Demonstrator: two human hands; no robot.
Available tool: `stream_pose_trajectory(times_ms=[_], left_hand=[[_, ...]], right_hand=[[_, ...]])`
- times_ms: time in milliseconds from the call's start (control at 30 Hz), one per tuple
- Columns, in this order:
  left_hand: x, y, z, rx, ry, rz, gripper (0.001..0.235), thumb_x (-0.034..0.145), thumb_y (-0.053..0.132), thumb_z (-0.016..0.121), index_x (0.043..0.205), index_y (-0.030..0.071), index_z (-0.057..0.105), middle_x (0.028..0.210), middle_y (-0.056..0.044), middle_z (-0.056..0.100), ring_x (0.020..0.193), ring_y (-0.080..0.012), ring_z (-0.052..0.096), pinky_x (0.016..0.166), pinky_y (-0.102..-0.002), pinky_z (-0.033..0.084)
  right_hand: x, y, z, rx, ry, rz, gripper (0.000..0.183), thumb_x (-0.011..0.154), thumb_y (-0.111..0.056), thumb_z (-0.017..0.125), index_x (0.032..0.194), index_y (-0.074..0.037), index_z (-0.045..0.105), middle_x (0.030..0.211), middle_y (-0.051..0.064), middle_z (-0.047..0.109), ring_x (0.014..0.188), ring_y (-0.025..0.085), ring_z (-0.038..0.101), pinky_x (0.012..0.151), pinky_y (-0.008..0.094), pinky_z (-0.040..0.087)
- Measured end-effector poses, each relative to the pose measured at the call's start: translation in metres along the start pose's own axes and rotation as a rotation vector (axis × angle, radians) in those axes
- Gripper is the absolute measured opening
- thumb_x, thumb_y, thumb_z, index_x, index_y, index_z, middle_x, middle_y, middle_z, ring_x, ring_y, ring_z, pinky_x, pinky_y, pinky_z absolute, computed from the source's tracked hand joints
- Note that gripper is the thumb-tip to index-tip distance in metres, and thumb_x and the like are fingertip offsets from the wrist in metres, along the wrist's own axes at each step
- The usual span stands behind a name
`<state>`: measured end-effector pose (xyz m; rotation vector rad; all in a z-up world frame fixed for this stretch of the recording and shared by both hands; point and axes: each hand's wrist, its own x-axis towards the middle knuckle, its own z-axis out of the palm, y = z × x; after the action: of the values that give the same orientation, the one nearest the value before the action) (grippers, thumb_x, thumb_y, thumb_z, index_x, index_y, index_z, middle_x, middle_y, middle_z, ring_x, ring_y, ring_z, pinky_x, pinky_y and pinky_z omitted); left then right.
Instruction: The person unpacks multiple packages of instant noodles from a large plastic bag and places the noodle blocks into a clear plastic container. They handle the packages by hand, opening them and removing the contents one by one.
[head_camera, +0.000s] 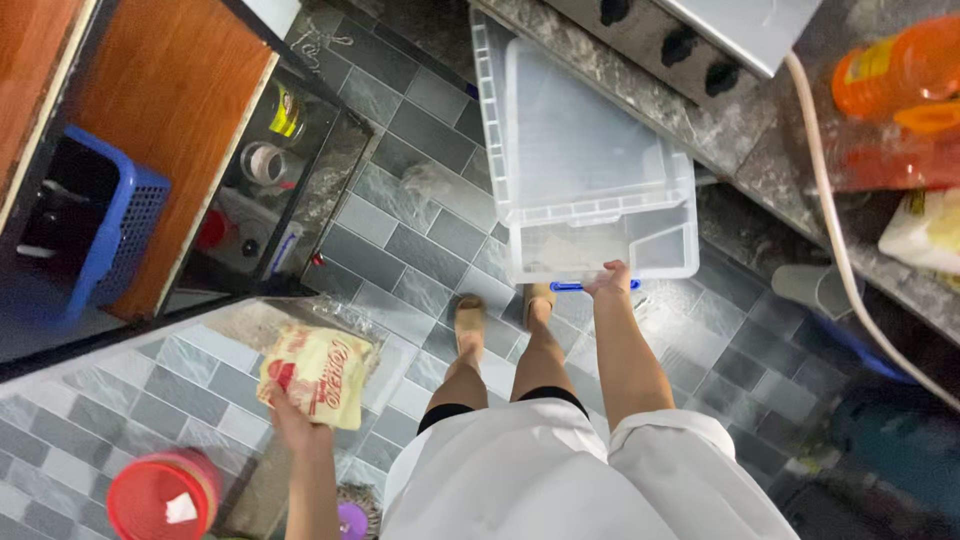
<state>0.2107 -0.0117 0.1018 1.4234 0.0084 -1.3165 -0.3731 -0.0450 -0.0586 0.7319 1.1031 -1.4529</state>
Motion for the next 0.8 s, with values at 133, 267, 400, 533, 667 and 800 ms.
stream_pose_trajectory(times_ms=[133, 267, 400, 533, 667, 800], left_hand=[[0.014, 0.013, 0.045, -0.069, -0.047, -0.232, 0.058, 0.099, 0.054, 0.044, 0.142, 0.017, 0.055, 0.141, -0.007, 0.062, 0.123, -0.0311, 0.064, 0.101, -0.052, 0.052], [0.047, -0.037, 0.105, 0.029, -0.555, -0.660, 0.055, 0.112, 0.049, 0.052, 0.148, 0.008, 0.051, 0.142, -0.014, 0.059, 0.124, -0.0311, 0.062, 0.105, -0.048, 0.052], [0.106, -0.129, 0.187, 0.321, -0.674, -0.911, 0.059, 0.097, 0.055, 0.052, 0.137, 0.012, 0.058, 0.133, -0.013, 0.065, 0.112, -0.0302, 0.069, 0.092, -0.050, 0.059], [0.165, -0.221, 0.262, 0.680, -0.660, -0.680, 0.066, 0.096, 0.063, 0.059, 0.133, 0.009, 0.066, 0.121, -0.010, 0.070, 0.104, -0.0268, 0.068, 0.086, -0.047, 0.059], [0.194, -0.265, 0.289, 0.763, -0.755, -0.772, 0.068, 0.087, 0.070, 0.060, 0.127, 0.016, 0.069, 0.112, -0.006, 0.075, 0.095, -0.0225, 0.072, 0.080, -0.043, 0.062], [0.225, -0.272, 0.308, 0.698, -0.709, -0.738, 0.071, 0.093, 0.076, 0.054, 0.126, 0.015, 0.069, 0.104, -0.009, 0.070, 0.080, -0.0257, 0.067, 0.067, -0.045, 0.058]], right_hand=[[0.007, 0.023, -0.021, 0.049, -0.009, -0.086, 0.050, 0.066, -0.013, 0.050, 0.115, -0.003, 0.053, 0.129, 0.019, 0.060, 0.126, 0.045, 0.056, 0.105, 0.074, 0.038], [0.011, 0.047, -0.045, 0.154, -0.030, -0.135, 0.045, 0.069, -0.011, 0.052, 0.113, -0.003, 0.046, 0.130, 0.023, 0.057, 0.125, 0.048, 0.056, 0.106, 0.075, 0.040], [0.011, 0.069, -0.054, 0.050, 0.079, -0.164, 0.036, 0.071, -0.017, 0.057, 0.105, -0.008, 0.055, 0.109, 0.017, 0.061, 0.096, 0.038, 0.056, 0.082, 0.061, 0.043], [0.000, 0.091, -0.076, -0.186, 0.296, -0.258, 0.022, 0.078, -0.030, 0.065, 0.092, -0.013, 0.064, 0.082, 0.010, 0.060, 0.055, 0.022, 0.047, 0.045, 0.041, 0.039], [-0.013, 0.103, -0.079, -0.029, 0.234, -0.235, 0.009, 0.077, -0.016, 0.068, 0.084, -0.013, 0.064, 0.078, 0.007, 0.059, 0.061, 0.024, 0.056, 0.048, 0.038, 0.041], [-0.035, 0.101, -0.091, -0.076, 0.193, -0.362, 0.005, 0.077, -0.010, 0.066, 0.080, -0.007, 0.064, 0.075, 0.007, 0.057, 0.064, 0.023, 0.058, 0.051, 0.037, 0.047]])
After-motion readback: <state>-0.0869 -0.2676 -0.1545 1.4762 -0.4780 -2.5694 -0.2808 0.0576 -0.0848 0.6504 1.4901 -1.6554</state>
